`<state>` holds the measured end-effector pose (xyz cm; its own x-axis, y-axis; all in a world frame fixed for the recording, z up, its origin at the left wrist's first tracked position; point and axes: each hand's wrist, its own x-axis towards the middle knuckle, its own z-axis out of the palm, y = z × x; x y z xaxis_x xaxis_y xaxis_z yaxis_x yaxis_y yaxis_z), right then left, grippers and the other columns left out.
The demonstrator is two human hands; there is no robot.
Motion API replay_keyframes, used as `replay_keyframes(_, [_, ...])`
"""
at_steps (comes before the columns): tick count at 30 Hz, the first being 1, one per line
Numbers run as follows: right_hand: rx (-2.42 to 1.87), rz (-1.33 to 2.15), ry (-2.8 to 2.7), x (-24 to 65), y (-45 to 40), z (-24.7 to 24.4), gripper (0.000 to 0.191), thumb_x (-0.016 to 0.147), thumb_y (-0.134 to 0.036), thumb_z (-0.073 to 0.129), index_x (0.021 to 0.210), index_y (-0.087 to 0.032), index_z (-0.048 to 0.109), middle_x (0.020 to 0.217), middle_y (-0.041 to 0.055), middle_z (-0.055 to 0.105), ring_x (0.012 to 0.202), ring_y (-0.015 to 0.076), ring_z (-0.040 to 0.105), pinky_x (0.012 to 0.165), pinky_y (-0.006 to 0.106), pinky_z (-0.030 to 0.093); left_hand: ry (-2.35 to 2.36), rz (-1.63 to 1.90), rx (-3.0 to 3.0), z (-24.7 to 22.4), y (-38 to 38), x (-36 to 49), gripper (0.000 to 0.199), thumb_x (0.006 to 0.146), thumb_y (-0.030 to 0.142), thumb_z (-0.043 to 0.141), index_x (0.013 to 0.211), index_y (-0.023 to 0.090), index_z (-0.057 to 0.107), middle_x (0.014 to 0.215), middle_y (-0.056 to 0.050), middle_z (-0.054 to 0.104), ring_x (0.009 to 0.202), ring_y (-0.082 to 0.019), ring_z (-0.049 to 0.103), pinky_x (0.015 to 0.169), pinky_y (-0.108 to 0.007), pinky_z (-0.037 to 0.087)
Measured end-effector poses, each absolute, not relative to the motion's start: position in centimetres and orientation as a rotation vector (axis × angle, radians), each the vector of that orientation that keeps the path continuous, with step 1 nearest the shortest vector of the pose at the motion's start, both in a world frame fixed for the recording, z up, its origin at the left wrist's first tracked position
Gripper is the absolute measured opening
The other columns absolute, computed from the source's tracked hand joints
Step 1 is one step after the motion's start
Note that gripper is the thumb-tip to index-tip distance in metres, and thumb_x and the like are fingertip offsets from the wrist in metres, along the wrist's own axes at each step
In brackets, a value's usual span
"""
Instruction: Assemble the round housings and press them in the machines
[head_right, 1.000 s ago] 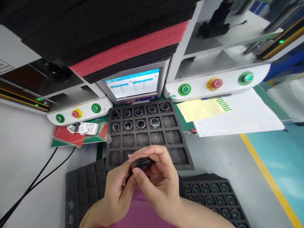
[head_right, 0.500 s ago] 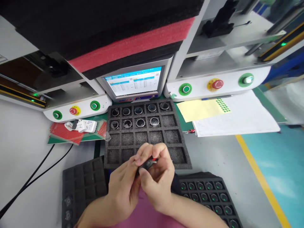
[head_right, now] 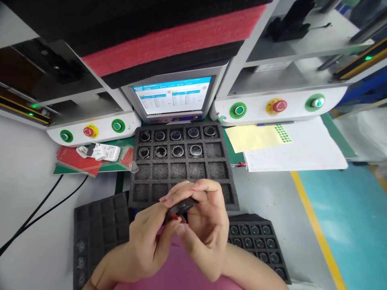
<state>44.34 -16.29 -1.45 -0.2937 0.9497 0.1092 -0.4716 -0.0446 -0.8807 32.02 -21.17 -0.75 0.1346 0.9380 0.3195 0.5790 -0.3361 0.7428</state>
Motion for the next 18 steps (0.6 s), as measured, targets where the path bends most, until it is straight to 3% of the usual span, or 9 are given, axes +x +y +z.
replay_keyframes(8, [-0.587, 1.522, -1.088, 44.0, -16.8, -1.4, 0.023, 0.093, -0.015, 0.066, 0.103, -0.032, 0.055, 0.086, -0.0017, 0.066, 0.084, 0.0187, 0.061, 0.079, 0.043, 0.061, 1.357, 1.163, 1.998, -1.4, -21.1, 31.5, 0.032, 0.102, 0.018, 0.037, 0.132, 0.014, 0.047, 0.099, -0.013, 0.075, 0.1, -0.024, 0.073, 0.086, -0.03, 0.061])
replay_keyframes(12, [-0.548, 1.499, -1.132, 44.2, -16.5, -1.3, 0.022, 0.094, -0.015, 0.064, 0.104, -0.032, 0.053, 0.086, -0.0009, 0.068, 0.083, 0.0194, 0.063, 0.078, 0.041, 0.06, 1.322, 1.173, 2.021, -1.7, -20.8, 31.4, 0.029, 0.103, 0.019, 0.034, 0.127, 0.013, 0.05, 0.1, -0.014, 0.075, 0.102, -0.023, 0.073, 0.086, -0.03, 0.061])
replay_keyframes(15, [-0.507, 1.52, -1.246, 44.8, -16.4, -1.3, 0.031, 0.094, -0.015, 0.061, 0.115, -0.035, 0.05, 0.093, 0.0013, 0.069, 0.087, 0.0215, 0.065, 0.082, 0.046, 0.06, 1.32, 1.234, 1.947, -1.5, -20.7, 31.5, 0.023, 0.104, 0.023, 0.036, 0.11, 0.016, 0.057, 0.088, -0.011, 0.074, 0.084, -0.021, 0.074, 0.074, -0.027, 0.061])
replay_keyframes(18, [-0.471, 1.486, -1.325, 45.3, -16.6, -1.2, 0.044, 0.091, -0.016, 0.062, 0.127, -0.032, 0.043, 0.101, 0.006, 0.066, 0.096, 0.0257, 0.062, 0.082, 0.047, 0.059, 1.371, 1.236, 1.926, -1.3, -20.8, 31.5, 0.022, 0.104, 0.027, 0.039, 0.098, 0.018, 0.058, 0.069, -0.004, 0.069, 0.058, -0.015, 0.067, 0.054, -0.022, 0.053])
